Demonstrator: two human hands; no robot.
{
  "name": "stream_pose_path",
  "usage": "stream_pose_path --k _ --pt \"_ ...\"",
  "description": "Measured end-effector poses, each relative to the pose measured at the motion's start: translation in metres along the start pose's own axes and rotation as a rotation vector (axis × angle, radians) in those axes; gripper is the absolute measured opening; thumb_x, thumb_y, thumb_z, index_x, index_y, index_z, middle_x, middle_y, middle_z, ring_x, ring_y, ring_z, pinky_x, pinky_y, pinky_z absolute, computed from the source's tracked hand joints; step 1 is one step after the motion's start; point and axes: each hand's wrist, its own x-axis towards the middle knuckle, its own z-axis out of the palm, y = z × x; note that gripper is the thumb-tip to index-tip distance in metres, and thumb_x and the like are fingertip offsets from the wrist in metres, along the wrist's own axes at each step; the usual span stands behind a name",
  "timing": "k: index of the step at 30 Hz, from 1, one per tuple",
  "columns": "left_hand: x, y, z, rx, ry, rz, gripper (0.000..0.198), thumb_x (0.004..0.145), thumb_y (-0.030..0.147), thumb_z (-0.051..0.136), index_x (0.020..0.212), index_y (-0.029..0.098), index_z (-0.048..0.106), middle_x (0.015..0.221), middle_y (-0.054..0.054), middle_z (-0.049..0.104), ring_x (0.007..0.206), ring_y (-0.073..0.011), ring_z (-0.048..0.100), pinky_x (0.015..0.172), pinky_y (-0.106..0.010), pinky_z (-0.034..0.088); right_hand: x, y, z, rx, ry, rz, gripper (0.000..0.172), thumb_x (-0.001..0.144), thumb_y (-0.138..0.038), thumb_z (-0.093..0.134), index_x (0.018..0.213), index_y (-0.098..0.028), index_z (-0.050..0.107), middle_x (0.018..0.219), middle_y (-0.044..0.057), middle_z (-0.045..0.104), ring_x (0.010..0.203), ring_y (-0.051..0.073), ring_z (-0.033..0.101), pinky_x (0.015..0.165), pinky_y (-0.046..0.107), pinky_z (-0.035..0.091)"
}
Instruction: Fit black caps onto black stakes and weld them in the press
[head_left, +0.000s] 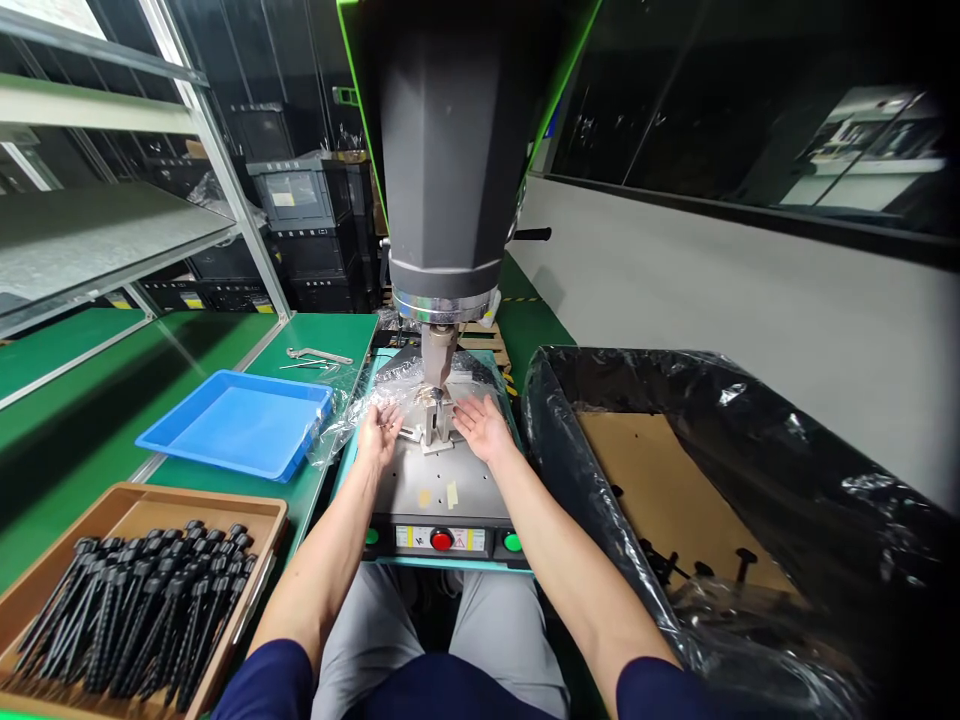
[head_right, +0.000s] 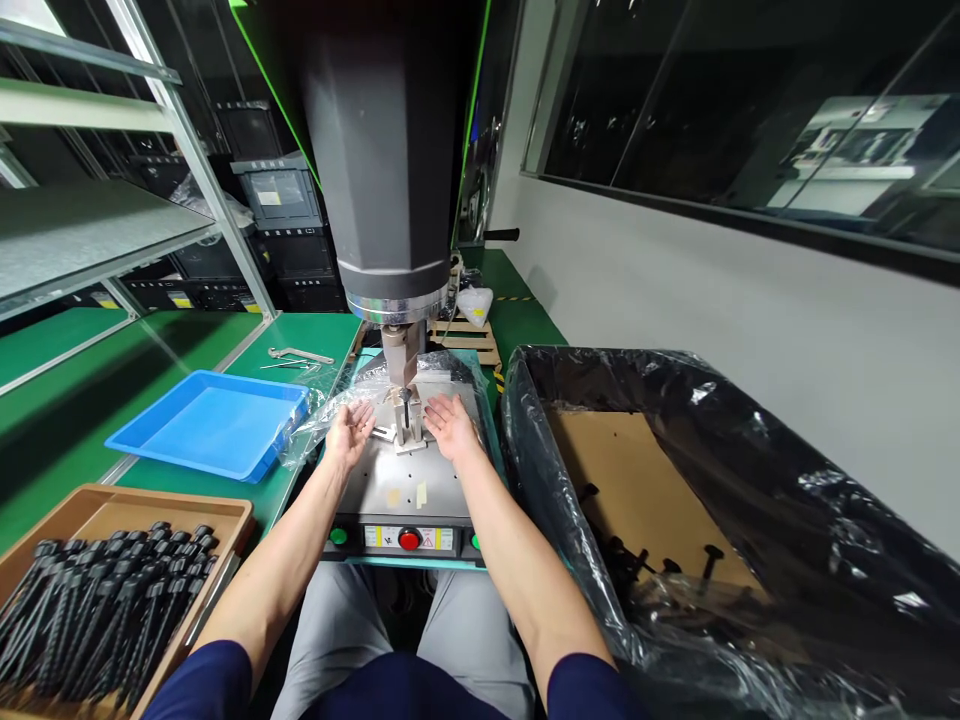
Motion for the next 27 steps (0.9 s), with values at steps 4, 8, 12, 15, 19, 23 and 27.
stream_pose_path --k 4,8,12,15,19,23,27 --pt "-0.004 0.011 -0.013 -0.049 0.057 0.107 0.021 0.095 0.028 0.049 0.091 0.017 0.066 0.12 -0.01 0.067 0.112 -0.0199 0.063 0.096 -0.042 0.053 -0.009 0.002 -0.001 0.037 -0.018 -0.081 0.027 0.098 -0.04 0.048 0.09 -0.023 0.068 0.098 0.005 0.071 0.081 0.016 0.067 0.066 0.026 0.055" --pt "-0.012 0.02 -0.023 -0.079 -0.012 0.194 0.02 0.094 0.023 0.049 0.098 0.018 0.068 0.123 -0.009 0.066 0.11 -0.0172 0.062 0.097 -0.041 0.052 -0.019 0.009 -0.001 0.04 -0.052 -0.115 0.02 0.093 -0.039 0.059 0.09 -0.021 0.068 0.084 0.004 0.07 0.064 0.013 0.062 0.053 0.022 0.05" --pt "-0.016 0.03 -0.026 -0.144 -0.137 0.233 0.024 0.095 0.027 0.047 0.092 0.016 0.069 0.118 -0.011 0.068 0.116 -0.0201 0.06 0.095 -0.037 0.053 -0.025 0.009 0.002 0.081 -0.07 -0.149 0.019 0.093 -0.037 0.059 0.088 -0.02 0.068 0.082 0.003 0.07 0.065 0.012 0.062 0.052 0.021 0.05" --pt "-0.015 0.038 -0.029 -0.171 -0.153 0.249 0.024 0.094 0.028 0.048 0.086 0.017 0.068 0.115 -0.01 0.068 0.12 -0.0212 0.058 0.096 -0.038 0.052 -0.029 0.007 0.006 0.069 -0.077 -0.149 0.016 0.093 -0.031 0.059 0.087 -0.019 0.068 0.08 0.003 0.07 0.065 0.012 0.064 0.052 0.02 0.05" --pt "-0.013 0.045 -0.04 -0.193 -0.058 0.256 0.029 0.094 0.026 0.045 0.077 0.018 0.067 0.12 -0.007 0.067 0.122 -0.0195 0.056 0.103 -0.043 0.047 -0.035 0.013 0.007 0.009 -0.076 -0.096 0.006 0.088 -0.023 0.066 0.086 -0.018 0.068 0.075 0.004 0.07 0.062 0.013 0.064 0.049 0.02 0.051" --pt "-0.014 0.044 -0.055 -0.163 0.0 0.256 0.034 0.093 0.026 0.044 0.069 0.017 0.066 0.133 -0.005 0.06 0.125 -0.0207 0.053 0.109 -0.045 0.042 -0.042 0.025 0.003 -0.024 -0.083 -0.076 0.006 0.086 -0.023 0.069 0.088 -0.017 0.067 0.075 0.004 0.071 0.06 0.012 0.065 0.047 0.018 0.05" --pt "-0.016 0.043 -0.065 -0.156 0.007 0.26 0.03 0.09 0.026 0.047 0.069 0.018 0.067 0.136 -0.005 0.058 0.126 -0.0224 0.053 0.109 -0.046 0.042 -0.047 0.036 -0.003 -0.06 -0.113 -0.113 0.014 0.082 -0.027 0.074 0.091 -0.019 0.066 0.076 0.003 0.071 0.062 0.013 0.065 0.047 0.019 0.05"
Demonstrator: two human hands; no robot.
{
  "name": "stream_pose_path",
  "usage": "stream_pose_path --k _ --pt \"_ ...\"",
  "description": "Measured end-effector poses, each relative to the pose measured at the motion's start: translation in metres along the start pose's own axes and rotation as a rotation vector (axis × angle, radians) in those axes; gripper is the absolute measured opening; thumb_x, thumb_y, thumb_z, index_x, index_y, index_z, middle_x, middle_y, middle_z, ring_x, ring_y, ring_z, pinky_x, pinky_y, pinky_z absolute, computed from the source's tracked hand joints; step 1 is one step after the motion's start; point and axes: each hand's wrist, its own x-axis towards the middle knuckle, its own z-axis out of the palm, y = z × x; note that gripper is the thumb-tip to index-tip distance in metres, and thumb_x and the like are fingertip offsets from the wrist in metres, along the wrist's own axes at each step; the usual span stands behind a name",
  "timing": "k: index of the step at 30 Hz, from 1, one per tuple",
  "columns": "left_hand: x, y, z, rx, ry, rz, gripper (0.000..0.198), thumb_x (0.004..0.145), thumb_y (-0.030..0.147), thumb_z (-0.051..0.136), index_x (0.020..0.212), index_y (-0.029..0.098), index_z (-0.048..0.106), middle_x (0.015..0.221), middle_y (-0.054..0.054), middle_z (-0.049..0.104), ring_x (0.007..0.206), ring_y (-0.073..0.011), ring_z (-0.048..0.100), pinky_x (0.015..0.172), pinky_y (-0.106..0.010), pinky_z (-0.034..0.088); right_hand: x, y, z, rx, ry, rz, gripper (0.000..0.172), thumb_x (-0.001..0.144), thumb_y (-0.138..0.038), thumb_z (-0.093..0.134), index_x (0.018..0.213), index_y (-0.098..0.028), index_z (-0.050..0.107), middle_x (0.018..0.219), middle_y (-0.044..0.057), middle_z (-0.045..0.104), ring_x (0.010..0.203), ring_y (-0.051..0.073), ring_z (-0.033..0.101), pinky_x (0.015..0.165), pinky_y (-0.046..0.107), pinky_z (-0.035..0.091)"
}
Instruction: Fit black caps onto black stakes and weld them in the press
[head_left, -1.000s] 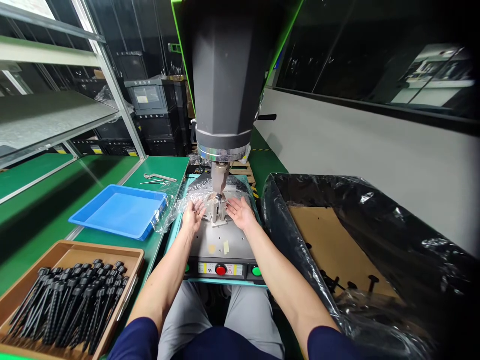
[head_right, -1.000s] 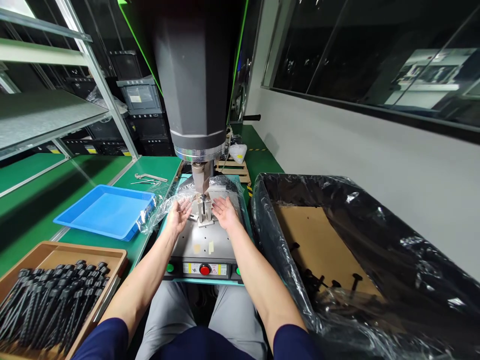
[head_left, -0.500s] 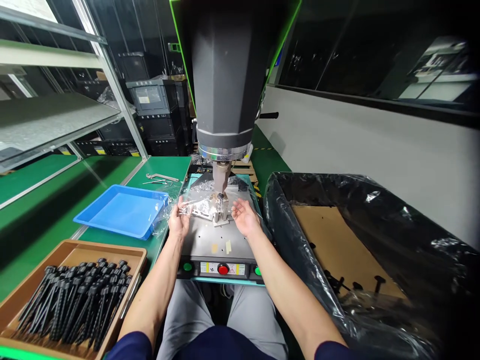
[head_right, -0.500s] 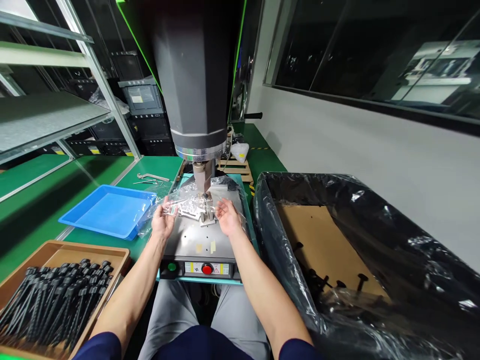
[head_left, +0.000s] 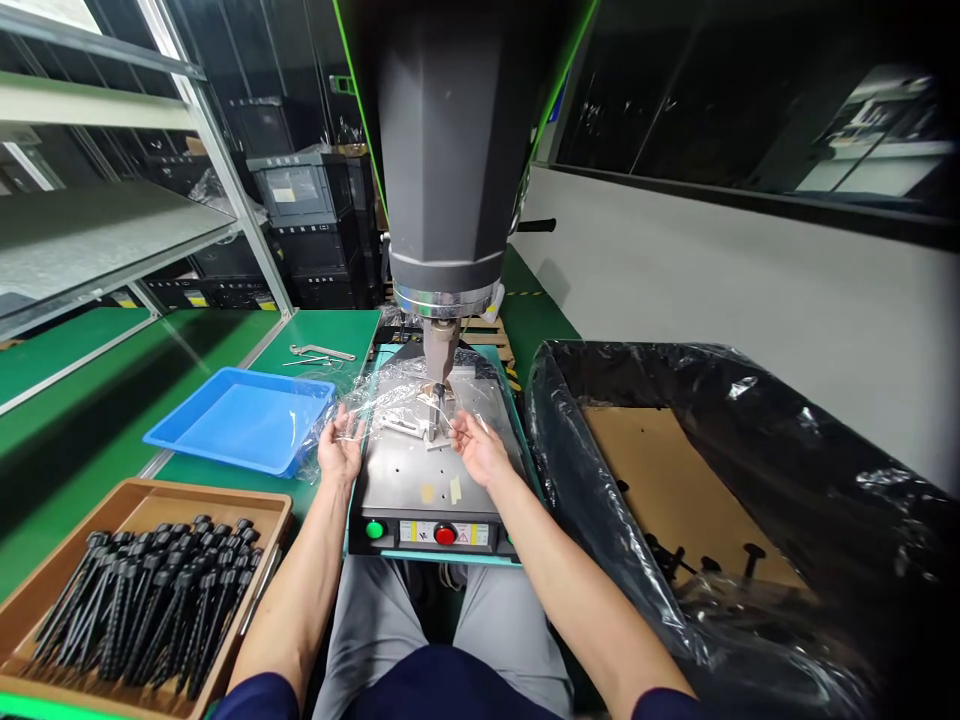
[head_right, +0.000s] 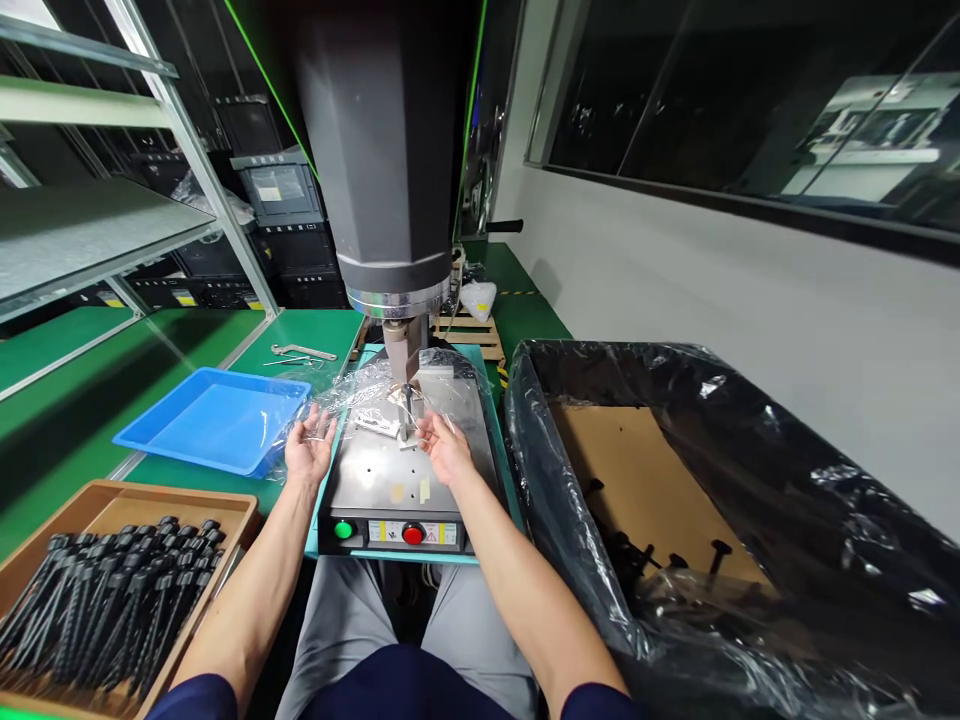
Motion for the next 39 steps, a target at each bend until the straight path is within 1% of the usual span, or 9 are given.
stream_pose_path --k 3,7,13,17,20,23,30,33,39 --pt "0.0 0.001 -0.005 -0.02 0.004 -0.004 0.03 0.09 0.026 0.046 0.07 0.018 0.067 0.137 -0.004 0.058 0.125 -0.0226 0.054 0.106 -0.043 0.045 -0.004 0.006 -0.005 -0.013 -0.022 -0.03 0.019 0.08 -0.03 0.077 0.092 -0.02 0.066 0.077 0.003 0.071 0.063 0.013 0.065 0.048 0.019 0.05" --pt "-0.001 0.002 -0.007 -0.038 0.007 -0.032 0.03 0.092 0.027 0.044 0.074 0.017 0.066 0.135 -0.007 0.059 0.122 -0.0221 0.057 0.1 -0.038 0.05 -0.005 0.011 -0.013 0.011 0.002 -0.038 0.023 0.077 -0.029 0.079 0.092 -0.017 0.067 0.077 0.004 0.07 0.063 0.013 0.065 0.049 0.019 0.049" --pt "-0.006 -0.003 -0.003 -0.032 -0.041 -0.059 0.027 0.092 0.027 0.047 0.08 0.014 0.067 0.133 -0.01 0.061 0.118 -0.022 0.06 0.091 -0.035 0.055 0.0 0.006 -0.02 0.02 0.054 -0.057 0.024 0.075 -0.031 0.079 0.091 -0.019 0.068 0.077 0.002 0.07 0.065 0.013 0.064 0.049 0.019 0.047" --pt "-0.01 -0.006 -0.003 -0.002 -0.029 -0.054 0.025 0.091 0.025 0.049 0.079 0.015 0.069 0.133 -0.01 0.061 0.122 -0.0229 0.058 0.093 -0.036 0.054 0.001 0.005 -0.022 0.001 0.062 -0.06 0.026 0.072 -0.033 0.081 0.09 -0.018 0.069 0.076 0.002 0.07 0.065 0.013 0.064 0.048 0.019 0.047" --pt "-0.012 -0.006 -0.006 0.007 -0.002 -0.056 0.025 0.09 0.023 0.05 0.074 0.016 0.068 0.134 -0.007 0.061 0.123 -0.0229 0.057 0.097 -0.037 0.052 -0.001 0.008 -0.025 -0.006 0.067 -0.048 0.027 0.072 -0.033 0.081 0.091 -0.018 0.069 0.076 0.002 0.07 0.065 0.013 0.064 0.047 0.018 0.047" --pt "-0.015 -0.007 -0.008 0.005 -0.005 -0.058 0.022 0.088 0.023 0.052 0.073 0.017 0.068 0.132 -0.006 0.062 0.123 -0.0226 0.057 0.098 -0.038 0.051 -0.003 0.009 -0.029 -0.003 0.066 -0.048 0.027 0.072 -0.033 0.081 0.092 -0.019 0.069 0.076 0.002 0.07 0.065 0.013 0.064 0.048 0.019 0.047" --pt "-0.015 -0.011 -0.009 0.008 -0.034 -0.066 0.021 0.087 0.023 0.053 0.073 0.018 0.068 0.13 -0.005 0.064 0.119 -0.0218 0.06 0.094 -0.038 0.054 -0.006 0.009 -0.036 -0.005 0.081 -0.045 0.027 0.073 -0.035 0.081 0.092 -0.02 0.069 0.077 0.001 0.07 0.066 0.012 0.065 0.047 0.018 0.047" --pt "-0.015 -0.013 -0.01 0.013 -0.032 -0.077 0.022 0.087 0.024 0.053 0.073 0.018 0.068 0.13 -0.005 0.064 0.117 -0.0215 0.061 0.092 -0.036 0.055 -0.006 0.011 -0.038 -0.008 0.089 -0.033 0.027 0.074 -0.034 0.081 0.092 -0.02 0.068 0.077 0.001 0.07 0.065 0.013 0.065 0.047 0.018 0.048" --pt "-0.015 -0.013 -0.012 0.015 -0.023 -0.081 0.023 0.089 0.023 0.051 0.076 0.016 0.069 0.124 -0.01 0.067 0.109 -0.0215 0.066 0.087 -0.033 0.056 -0.009 0.013 -0.038 0.004 0.094 -0.011 0.028 0.073 -0.034 0.081 0.093 -0.018 0.069 0.077 0.002 0.07 0.065 0.012 0.064 0.046 0.017 0.048"
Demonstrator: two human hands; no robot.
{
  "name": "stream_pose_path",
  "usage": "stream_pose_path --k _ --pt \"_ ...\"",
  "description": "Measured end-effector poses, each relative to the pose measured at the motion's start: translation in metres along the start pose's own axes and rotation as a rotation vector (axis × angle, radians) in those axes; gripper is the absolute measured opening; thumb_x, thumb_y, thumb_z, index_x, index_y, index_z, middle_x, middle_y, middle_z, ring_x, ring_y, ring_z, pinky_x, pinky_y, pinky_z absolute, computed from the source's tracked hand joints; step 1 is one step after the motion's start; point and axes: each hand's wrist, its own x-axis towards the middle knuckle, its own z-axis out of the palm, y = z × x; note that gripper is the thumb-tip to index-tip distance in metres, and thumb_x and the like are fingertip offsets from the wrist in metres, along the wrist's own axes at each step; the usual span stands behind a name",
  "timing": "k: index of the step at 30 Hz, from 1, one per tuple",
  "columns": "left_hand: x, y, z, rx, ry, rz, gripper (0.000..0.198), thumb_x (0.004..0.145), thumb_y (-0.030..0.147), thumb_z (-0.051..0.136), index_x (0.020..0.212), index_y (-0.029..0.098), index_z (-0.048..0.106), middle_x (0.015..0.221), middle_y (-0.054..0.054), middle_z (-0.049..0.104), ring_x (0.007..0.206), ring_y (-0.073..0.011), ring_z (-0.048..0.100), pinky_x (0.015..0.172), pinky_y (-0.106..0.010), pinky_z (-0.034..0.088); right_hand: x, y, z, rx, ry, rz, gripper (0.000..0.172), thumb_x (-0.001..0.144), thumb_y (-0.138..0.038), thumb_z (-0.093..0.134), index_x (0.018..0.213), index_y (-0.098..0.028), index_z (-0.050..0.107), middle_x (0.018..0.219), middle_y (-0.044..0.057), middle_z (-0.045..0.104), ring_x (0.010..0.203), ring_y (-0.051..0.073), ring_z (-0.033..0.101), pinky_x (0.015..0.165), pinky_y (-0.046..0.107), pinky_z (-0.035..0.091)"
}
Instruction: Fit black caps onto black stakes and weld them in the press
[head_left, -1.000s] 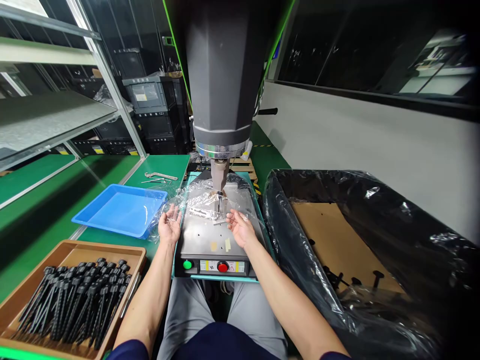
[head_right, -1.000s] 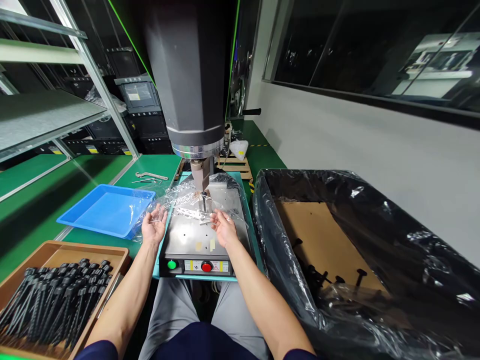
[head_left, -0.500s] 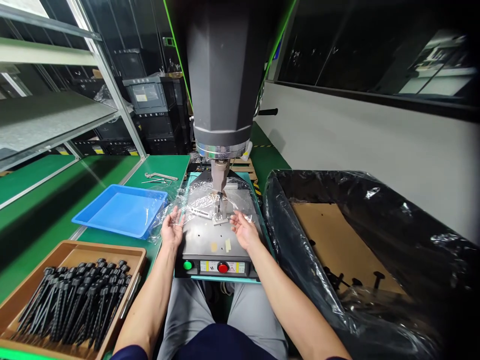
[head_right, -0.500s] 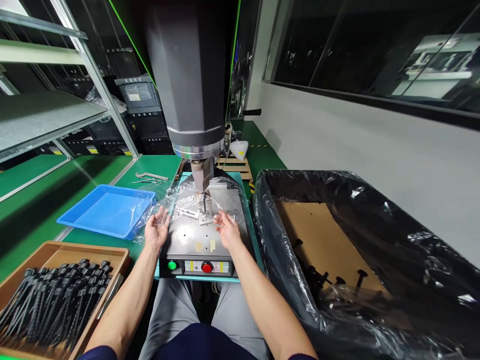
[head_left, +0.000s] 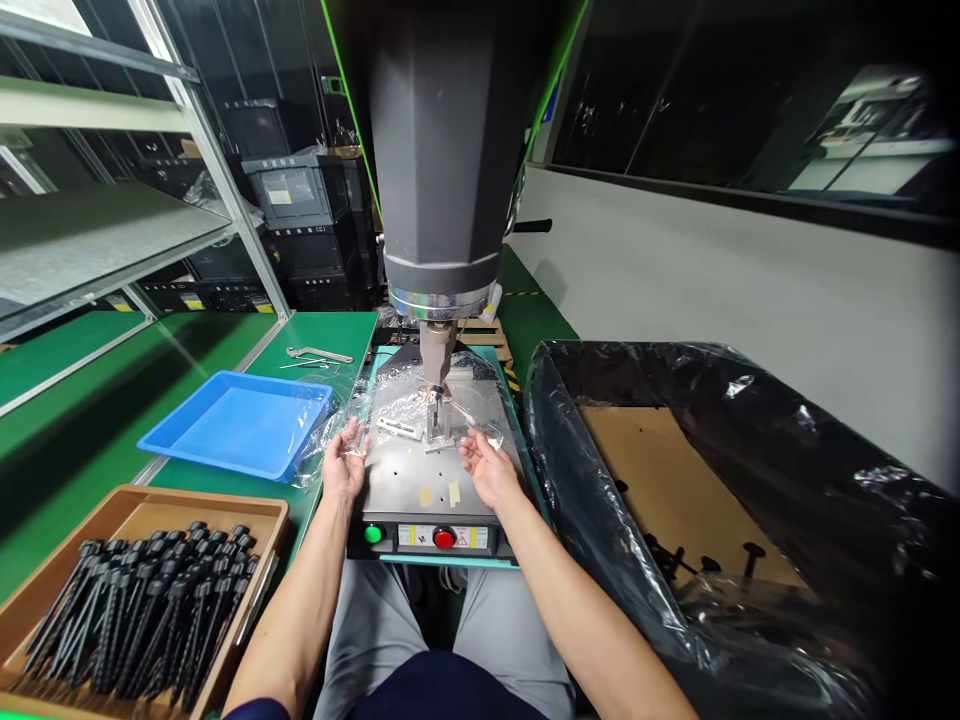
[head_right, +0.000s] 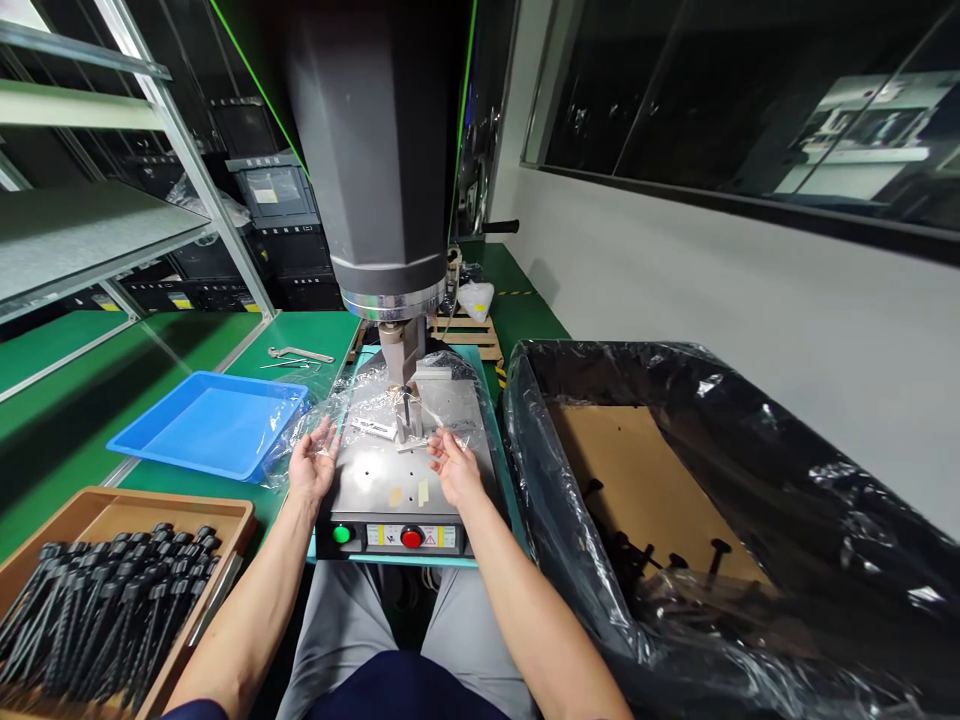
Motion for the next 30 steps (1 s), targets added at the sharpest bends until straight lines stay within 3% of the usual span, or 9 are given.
stream_pose_path --k 6,11,19,22,26,28,30 --pt "-0.002 -0.002 -0.001 0.009 -0.012 -0.017 0.02 0.089 0.027 0.052 0.085 0.015 0.069 0.117 -0.012 0.069 0.109 -0.0225 0.066 0.083 -0.032 0.057 -0.004 -0.002 0.0 0.023 0.01 0.012 0.025 0.075 -0.033 0.079 0.093 -0.018 0.07 0.078 0.002 0.07 0.065 0.013 0.064 0.047 0.018 0.047" --pt "-0.011 -0.003 -0.005 0.001 0.004 -0.065 0.025 0.089 0.037 0.054 0.09 0.016 0.068 0.113 -0.013 0.07 0.111 -0.0242 0.065 0.089 -0.036 0.056 -0.013 -0.001 -0.002 0.024 -0.03 0.064 0.024 0.078 -0.036 0.077 0.093 -0.019 0.069 0.083 0.004 0.071 0.07 0.015 0.066 0.048 0.019 0.048" --pt "-0.044 0.001 -0.023 -0.024 0.099 -0.168 0.031 0.09 0.038 0.05 0.092 0.014 0.069 0.113 -0.017 0.07 0.111 -0.0271 0.066 0.086 -0.035 0.059 -0.058 0.016 -0.032 0.051 -0.023 0.225 0.023 0.078 -0.034 0.077 0.094 -0.019 0.071 0.086 0.006 0.07 0.07 0.015 0.065 0.051 0.021 0.05" --pt "-0.059 0.014 -0.04 0.001 0.186 -0.179 0.03 0.091 0.036 0.049 0.092 0.014 0.069 0.109 -0.017 0.071 0.104 -0.0257 0.069 0.081 -0.033 0.061 -0.084 0.017 -0.05 -0.011 -0.046 0.245 0.027 0.073 -0.035 0.081 0.094 -0.021 0.072 0.087 0.006 0.07 0.071 0.016 0.064 0.052 0.021 0.049" --pt "-0.084 0.023 -0.08 0.171 0.364 -0.128 0.021 0.089 0.021 0.051 0.076 0.017 0.067 0.083 -0.009 0.073 0.074 -0.0166 0.072 0.062 -0.023 0.059 -0.114 0.016 -0.082 -0.217 -0.084 0.224 0.028 0.072 -0.041 0.082 0.09 -0.021 0.073 0.083 0.006 0.068 0.07 0.015 0.061 0.053 0.022 0.047" --pt "-0.1 0.018 -0.101 0.308 0.303 -0.128 0.014 0.083 0.017 0.059 0.072 0.016 0.067 0.073 -0.008 0.072 0.062 -0.0159 0.069 0.053 -0.022 0.056 -0.12 0.017 -0.101 -0.357 -0.032 0.191 0.031 0.071 -0.046 0.081 0.086 -0.02 0.073 0.08 0.007 0.068 0.068 0.016 0.06 0.053 0.023 0.047" --pt "-0.113 0.007 -0.115 0.445 0.124 -0.189 0.006 0.075 0.018 0.07 0.071 0.015 0.068 0.074 -0.011 0.072 0.063 -0.0194 0.069 0.052 -0.026 0.055 -0.12 0.02 -0.118 -0.488 0.05 0.146 0.035 0.067 -0.049 0.082 0.083 -0.019 0.073 0.079 0.008 0.069 0.069 0.017 0.06 0.054 0.024 0.047"
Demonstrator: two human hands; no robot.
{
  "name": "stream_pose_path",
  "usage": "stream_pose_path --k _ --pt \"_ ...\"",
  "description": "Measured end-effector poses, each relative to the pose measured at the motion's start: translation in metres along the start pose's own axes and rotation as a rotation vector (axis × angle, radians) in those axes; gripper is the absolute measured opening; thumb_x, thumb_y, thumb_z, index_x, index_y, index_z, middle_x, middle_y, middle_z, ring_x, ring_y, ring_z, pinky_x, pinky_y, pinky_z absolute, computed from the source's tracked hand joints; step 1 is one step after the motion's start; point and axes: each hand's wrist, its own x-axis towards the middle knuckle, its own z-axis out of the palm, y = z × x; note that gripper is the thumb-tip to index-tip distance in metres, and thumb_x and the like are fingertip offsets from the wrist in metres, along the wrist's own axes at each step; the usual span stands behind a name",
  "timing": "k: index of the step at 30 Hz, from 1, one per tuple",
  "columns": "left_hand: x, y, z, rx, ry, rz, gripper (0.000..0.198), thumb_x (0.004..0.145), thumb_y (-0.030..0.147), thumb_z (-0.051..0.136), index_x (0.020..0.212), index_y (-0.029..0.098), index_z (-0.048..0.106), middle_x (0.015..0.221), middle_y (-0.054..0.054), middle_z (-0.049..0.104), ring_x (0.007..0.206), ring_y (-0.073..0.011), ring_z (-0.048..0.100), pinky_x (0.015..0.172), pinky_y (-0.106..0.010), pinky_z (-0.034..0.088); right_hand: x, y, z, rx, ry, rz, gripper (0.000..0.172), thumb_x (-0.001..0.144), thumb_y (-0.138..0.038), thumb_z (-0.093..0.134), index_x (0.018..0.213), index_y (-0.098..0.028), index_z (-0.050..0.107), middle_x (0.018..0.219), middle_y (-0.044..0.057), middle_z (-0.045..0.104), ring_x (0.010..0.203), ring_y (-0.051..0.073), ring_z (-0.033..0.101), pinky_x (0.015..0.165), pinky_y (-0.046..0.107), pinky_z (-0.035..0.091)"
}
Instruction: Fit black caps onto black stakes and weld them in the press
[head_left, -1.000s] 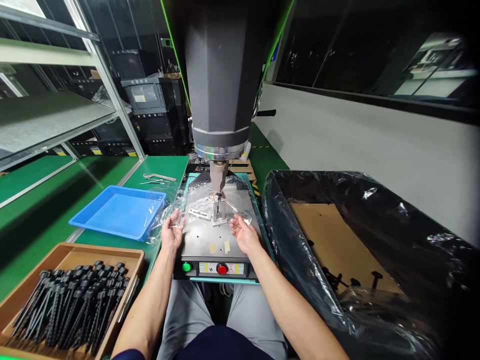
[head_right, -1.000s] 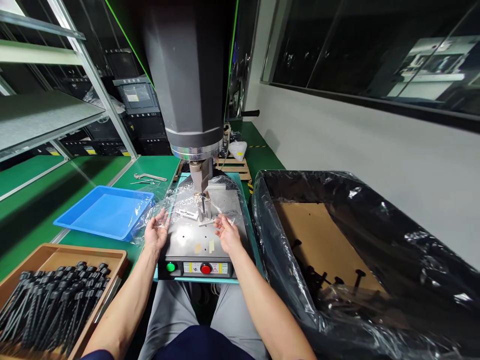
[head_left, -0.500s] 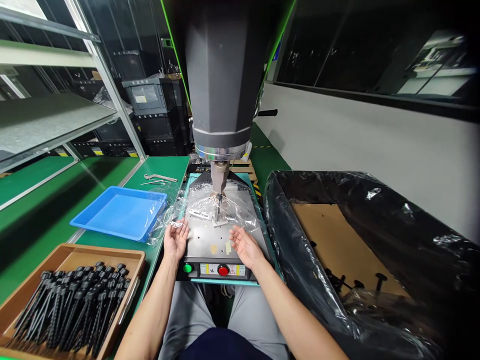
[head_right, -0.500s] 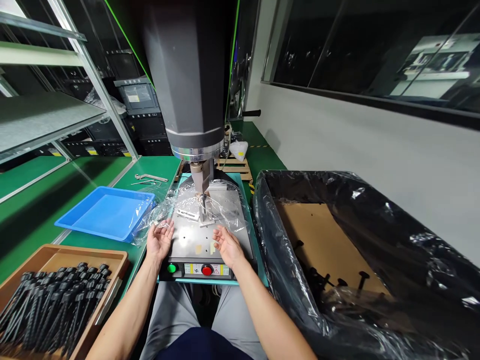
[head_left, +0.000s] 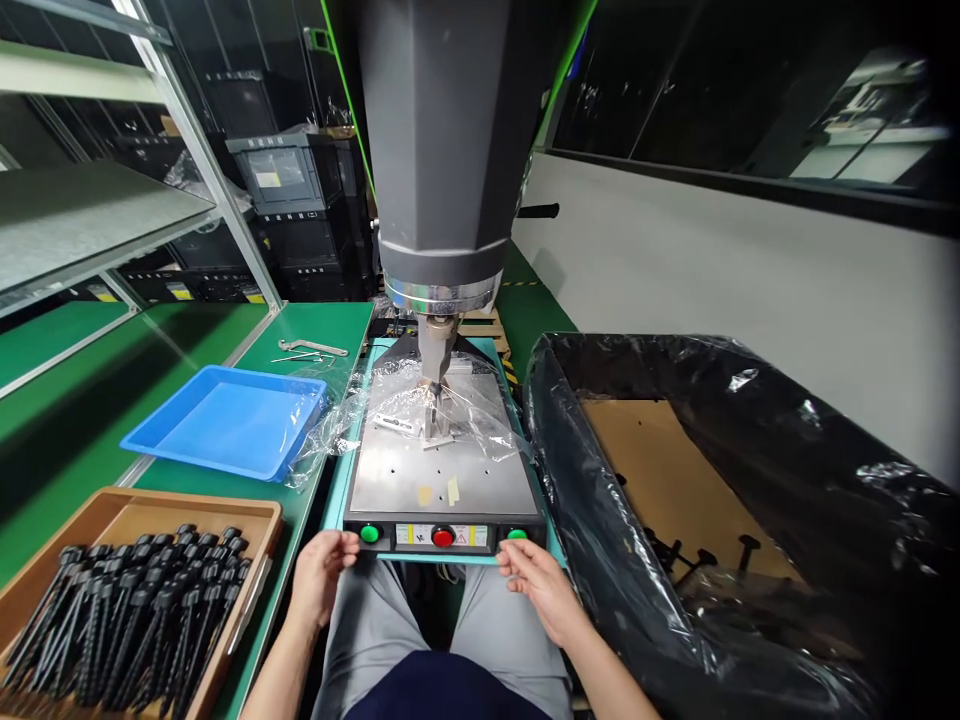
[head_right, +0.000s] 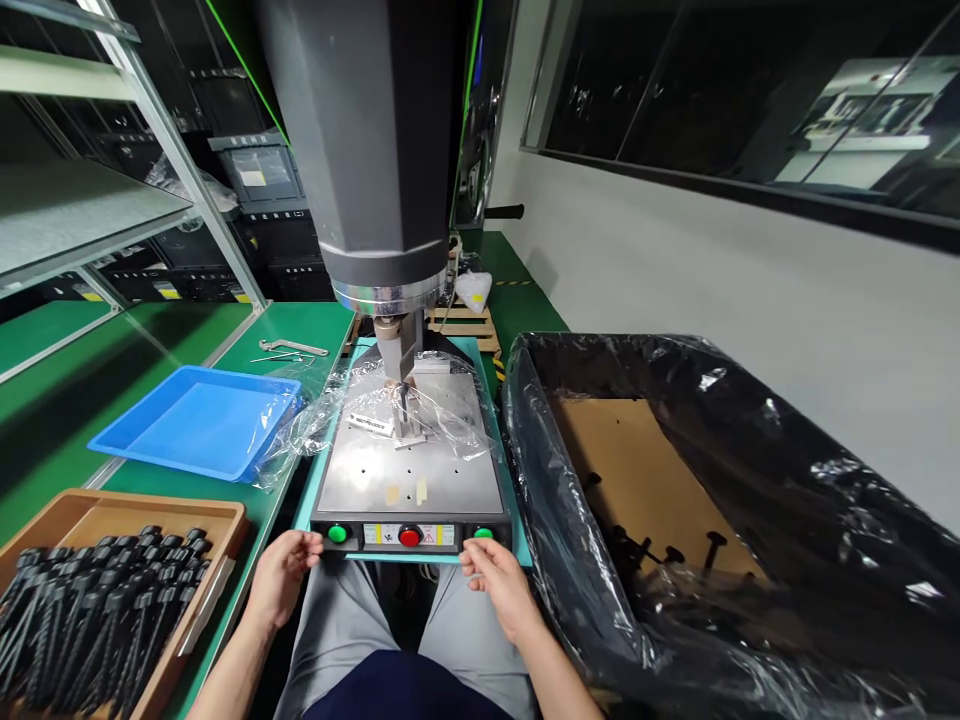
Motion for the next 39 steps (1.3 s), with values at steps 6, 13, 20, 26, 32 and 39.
stream_pose_path --k 6,13,20,26,32,39 --pt "0.002 -0.025 0.018 0.42 -0.383 -0.051 0.029 0.064 0.036 0.082 0.059 0.014 0.064 0.069 -0.012 0.073 0.072 -0.0254 0.07 0.069 -0.036 0.055 0.02 0.019 -0.011 -0.208 0.138 -0.081 0.044 0.065 -0.057 0.074 0.078 -0.015 0.07 0.077 0.009 0.07 0.066 0.017 0.06 0.053 0.024 0.045" --pt "0.011 -0.025 0.029 0.519 -0.346 -0.043 0.046 0.067 0.055 0.075 0.054 0.014 0.059 0.067 -0.012 0.072 0.06 -0.0175 0.066 0.06 -0.027 0.05 0.022 0.022 0.003 -0.264 0.208 -0.084 0.047 0.068 -0.063 0.064 0.069 -0.016 0.059 0.065 0.004 0.062 0.046 0.011 0.049 0.04 0.022 0.035" --pt "0.012 0.022 0.078 0.529 -0.386 -0.074 0.04 0.078 0.05 0.07 0.074 0.01 0.067 0.067 -0.011 0.07 0.05 -0.012 0.061 0.045 -0.019 0.044 0.012 -0.02 0.027 -0.362 0.009 -0.103 0.044 0.073 -0.06 0.062 0.081 -0.017 0.059 0.061 0.0 0.058 0.045 0.011 0.05 0.038 0.02 0.035" --pt "0.048 0.047 0.13 0.141 -0.145 -0.185 0.033 0.081 0.039 0.071 0.098 0.013 0.06 0.091 -0.011 0.07 0.067 -0.0153 0.07 0.06 -0.026 0.058 0.023 -0.056 0.056 -0.271 -0.078 -0.193 0.051 0.07 -0.062 0.068 0.089 -0.015 0.062 0.068 0.002 0.062 0.051 0.011 0.051 0.042 0.02 0.039" --pt "0.06 0.049 0.133 -0.057 -0.117 -0.207 0.026 0.085 0.035 0.067 0.099 0.014 0.06 0.094 -0.01 0.069 0.069 -0.0142 0.07 0.058 -0.023 0.058 0.022 -0.037 0.05 -0.226 -0.127 -0.119 0.05 0.07 -0.061 0.07 0.087 -0.015 0.062 0.068 0.001 0.061 0.052 0.01 0.051 0.043 0.02 0.039" --pt "0.064 0.047 0.145 -0.207 -0.115 -0.176 0.014 0.086 0.027 0.065 0.095 0.015 0.062 0.091 -0.008 0.069 0.068 -0.0128 0.069 0.054 -0.019 0.057 0.019 -0.042 0.051 -0.215 -0.142 -0.11 0.047 0.071 -0.058 0.071 0.087 -0.014 0.062 0.07 0.001 0.062 0.053 0.01 0.052 0.045 0.02 0.039"
